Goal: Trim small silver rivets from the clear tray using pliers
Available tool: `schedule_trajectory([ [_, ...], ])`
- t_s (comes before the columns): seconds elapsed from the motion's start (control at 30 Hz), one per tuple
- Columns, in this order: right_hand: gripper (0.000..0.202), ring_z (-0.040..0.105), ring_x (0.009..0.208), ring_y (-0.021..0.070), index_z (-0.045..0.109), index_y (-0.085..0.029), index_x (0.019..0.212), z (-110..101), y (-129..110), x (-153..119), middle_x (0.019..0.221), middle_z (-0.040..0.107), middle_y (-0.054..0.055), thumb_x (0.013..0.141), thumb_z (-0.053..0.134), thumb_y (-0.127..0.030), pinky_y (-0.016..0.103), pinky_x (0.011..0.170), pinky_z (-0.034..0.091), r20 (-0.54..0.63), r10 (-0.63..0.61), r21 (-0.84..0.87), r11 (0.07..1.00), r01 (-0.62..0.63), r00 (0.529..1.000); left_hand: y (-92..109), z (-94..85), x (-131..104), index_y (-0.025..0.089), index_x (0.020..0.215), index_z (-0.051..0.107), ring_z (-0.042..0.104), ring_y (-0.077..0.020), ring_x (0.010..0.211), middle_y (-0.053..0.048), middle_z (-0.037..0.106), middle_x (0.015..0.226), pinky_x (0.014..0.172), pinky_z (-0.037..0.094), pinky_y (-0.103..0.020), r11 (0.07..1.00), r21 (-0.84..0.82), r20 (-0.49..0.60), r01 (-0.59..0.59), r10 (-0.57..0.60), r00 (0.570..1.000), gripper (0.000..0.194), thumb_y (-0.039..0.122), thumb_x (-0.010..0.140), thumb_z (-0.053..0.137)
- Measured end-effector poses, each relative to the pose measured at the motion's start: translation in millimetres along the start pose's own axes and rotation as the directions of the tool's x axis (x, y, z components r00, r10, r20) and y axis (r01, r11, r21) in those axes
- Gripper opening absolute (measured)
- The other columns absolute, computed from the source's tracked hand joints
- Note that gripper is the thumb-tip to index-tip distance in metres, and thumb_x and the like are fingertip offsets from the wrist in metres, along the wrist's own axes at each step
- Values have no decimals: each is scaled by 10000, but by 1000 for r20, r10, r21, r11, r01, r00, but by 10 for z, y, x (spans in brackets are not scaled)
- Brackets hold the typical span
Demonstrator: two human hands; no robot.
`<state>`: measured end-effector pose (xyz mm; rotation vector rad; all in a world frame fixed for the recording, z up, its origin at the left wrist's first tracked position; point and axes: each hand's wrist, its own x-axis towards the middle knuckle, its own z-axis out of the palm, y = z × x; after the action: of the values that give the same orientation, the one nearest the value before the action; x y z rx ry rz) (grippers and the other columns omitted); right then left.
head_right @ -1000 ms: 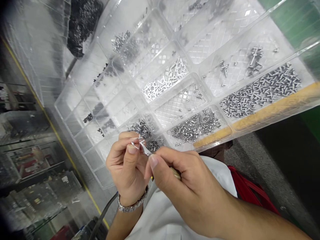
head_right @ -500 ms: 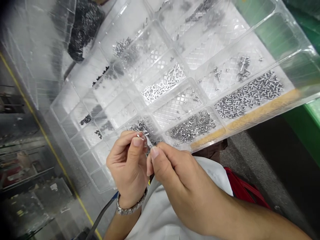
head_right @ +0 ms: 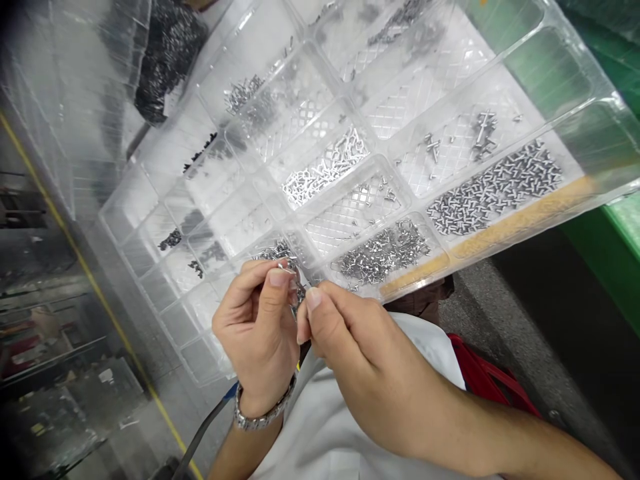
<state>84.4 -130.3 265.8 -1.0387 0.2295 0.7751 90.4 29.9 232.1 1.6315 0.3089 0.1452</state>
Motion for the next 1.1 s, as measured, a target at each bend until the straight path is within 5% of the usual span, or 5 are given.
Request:
schedule_trajectory([
  [0.3, 484, 433, 698, 139, 642, -230, 952, 14, -21, 3, 761, 492, -29, 1220, 427, -571, 293, 633, 364, 29, 35, 34, 999, -36, 999, 0, -32, 9, 287, 1101, 892, 620, -89, 770, -11, 700, 971, 699, 526, -210, 994, -89, 5, 61, -61, 998, 110, 301, 1073, 787],
  [0.7, 146, 503, 713, 108, 729, -273, 1172, 99, -84, 71, 826, 565, -44, 1139, 708, -414, 228, 638, 442, -172, -85, 74, 992, 99, 981, -9, -51, 13, 275, 1056, 892, 615, -109, 833, -22, 699, 950, 732, 521, -208, 990, -136, 13, 41, -39, 999, 92, 331, 1048, 820],
  [0.83, 154, 590, 746, 118, 720, -292, 1252, 86, -153, 124, 891, 628, -27, 1107, 754, -331, 227, 655, 507, -271, -186, -34, 982, 184, 945, -41, -64, 8, 272, 1068, 886, 601, -113, 816, -25, 687, 954, 707, 493, -215, 988, -152, 38, 31, -25, 999, 94, 335, 1045, 820],
  [1.1, 94, 634, 764, 133, 739, -251, 1148, 26, -224, 204, 903, 674, -12, 1111, 740, -337, 255, 671, 510, -215, -277, -245, 944, 223, 936, -64, -39, -3, 273, 1061, 874, 650, -149, 869, -36, 725, 971, 749, 514, -263, 989, -149, 49, 5, 3, 999, 92, 347, 1042, 822],
])
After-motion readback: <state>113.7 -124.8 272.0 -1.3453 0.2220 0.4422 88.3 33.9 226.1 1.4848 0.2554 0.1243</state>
